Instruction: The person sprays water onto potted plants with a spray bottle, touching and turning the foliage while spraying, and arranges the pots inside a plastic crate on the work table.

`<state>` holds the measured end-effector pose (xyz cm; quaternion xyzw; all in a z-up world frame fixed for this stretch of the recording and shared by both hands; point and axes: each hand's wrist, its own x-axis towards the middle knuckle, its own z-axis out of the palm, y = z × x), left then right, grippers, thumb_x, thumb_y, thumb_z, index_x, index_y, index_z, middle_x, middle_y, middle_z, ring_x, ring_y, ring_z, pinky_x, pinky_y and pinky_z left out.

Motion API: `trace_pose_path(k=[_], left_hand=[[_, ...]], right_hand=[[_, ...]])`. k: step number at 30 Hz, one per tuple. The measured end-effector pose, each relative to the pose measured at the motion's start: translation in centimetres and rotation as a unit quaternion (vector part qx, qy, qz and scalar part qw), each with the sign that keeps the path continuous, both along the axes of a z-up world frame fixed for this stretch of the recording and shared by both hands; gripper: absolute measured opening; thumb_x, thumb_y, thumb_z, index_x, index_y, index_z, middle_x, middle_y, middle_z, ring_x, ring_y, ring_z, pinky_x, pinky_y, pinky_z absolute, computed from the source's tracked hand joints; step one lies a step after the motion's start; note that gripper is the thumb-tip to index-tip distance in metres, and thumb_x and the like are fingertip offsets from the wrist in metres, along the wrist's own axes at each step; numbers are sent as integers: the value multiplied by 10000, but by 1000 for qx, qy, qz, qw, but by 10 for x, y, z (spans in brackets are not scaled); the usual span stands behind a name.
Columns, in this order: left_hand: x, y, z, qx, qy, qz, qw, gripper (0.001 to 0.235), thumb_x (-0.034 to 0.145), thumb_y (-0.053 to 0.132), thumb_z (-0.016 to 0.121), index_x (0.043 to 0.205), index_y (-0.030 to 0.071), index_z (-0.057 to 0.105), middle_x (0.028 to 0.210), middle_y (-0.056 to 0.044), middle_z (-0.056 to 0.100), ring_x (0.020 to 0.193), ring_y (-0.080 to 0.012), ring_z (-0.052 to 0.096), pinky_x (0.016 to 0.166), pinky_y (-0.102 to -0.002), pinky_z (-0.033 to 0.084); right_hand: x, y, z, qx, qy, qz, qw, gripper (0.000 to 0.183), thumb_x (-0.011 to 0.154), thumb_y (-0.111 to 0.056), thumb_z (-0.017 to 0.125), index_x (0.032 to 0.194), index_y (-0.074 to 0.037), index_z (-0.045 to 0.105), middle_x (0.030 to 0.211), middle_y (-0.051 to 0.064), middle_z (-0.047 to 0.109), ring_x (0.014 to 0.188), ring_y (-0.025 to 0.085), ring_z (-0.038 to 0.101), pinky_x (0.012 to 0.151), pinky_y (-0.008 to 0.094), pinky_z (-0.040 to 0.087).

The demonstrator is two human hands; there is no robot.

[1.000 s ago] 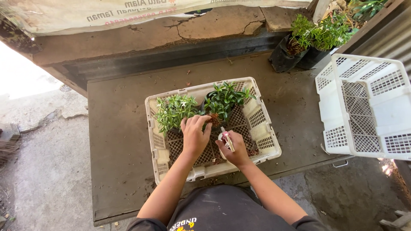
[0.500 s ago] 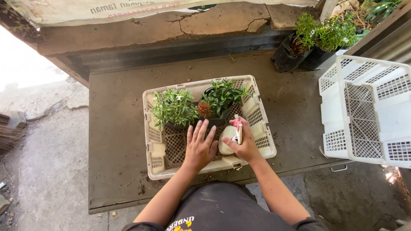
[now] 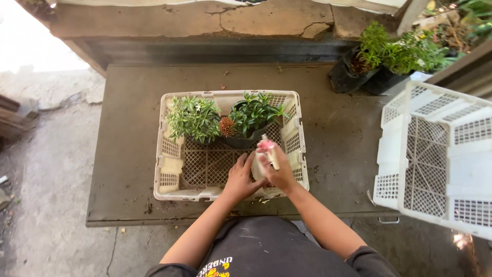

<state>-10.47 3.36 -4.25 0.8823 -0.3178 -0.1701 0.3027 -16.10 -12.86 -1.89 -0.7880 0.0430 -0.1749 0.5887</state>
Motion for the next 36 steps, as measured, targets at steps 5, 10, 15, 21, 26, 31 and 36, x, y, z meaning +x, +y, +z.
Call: trace_pose_path(k=[5,10,15,21,26,31,36], left_hand=[[-13,-16,34,-191,41,31,980,1269,681,598,861,1611,51,194,1590,-283,320,1455,-446,377,1178,-528,353],[-30,-33,48,-207,-33,-10,978,1408,549,557,968,1613,45,202,1613,-281,335,1488,-445,369,1204,-535,320],[-56,-54,35,-285,118,-43,950,1427,602,552,942,1660,47,129,1609,-251,414,1480,-385,450,1242,-503,332],[-65,-60,18,-318,223,19,921,1204,717,500,837,1643,62,205,1548,-234,499,1445,-370,516,1201,-454,388],[-61,-68,19,-276,185,72,940,1144,704,503,812,1595,42,263,1472,-256,546,1360,-394,567,1143,-462,433],[-56,-73,38,-243,171,120,947,1087,711,483,807,1564,28,310,1433,-270,575,1325,-406,591,1121,-464,454],[-55,-75,31,-243,181,103,947,1064,736,426,769,1584,36,258,1400,-284,581,1292,-437,589,1092,-473,462]], right_hand=[[-19,-30,116,94,-53,22,994,455,1070,-374,560,1378,-39,553,1310,114,666,1213,235,667,1040,406,563],[-37,-65,149,153,-156,40,975,532,1123,-447,575,1420,-20,464,1340,128,608,1268,245,638,1156,451,528],[-26,-75,141,131,11,19,991,761,1058,-610,496,1544,-28,427,1304,75,606,1146,157,621,988,326,501],[18,-72,95,135,109,53,983,769,986,-597,595,1439,22,541,1207,64,670,1101,131,600,964,293,486],[36,-86,66,186,101,141,967,802,1001,-591,581,1525,3,453,1247,45,641,1149,104,567,997,264,453],[45,-106,17,229,89,141,959,772,1052,-584,557,1551,2,507,1178,22,595,1011,114,528,898,263,428],[49,-93,48,208,127,98,965,662,989,-557,561,1365,-13,542,1096,-29,662,1012,77,593,862,248,469]])
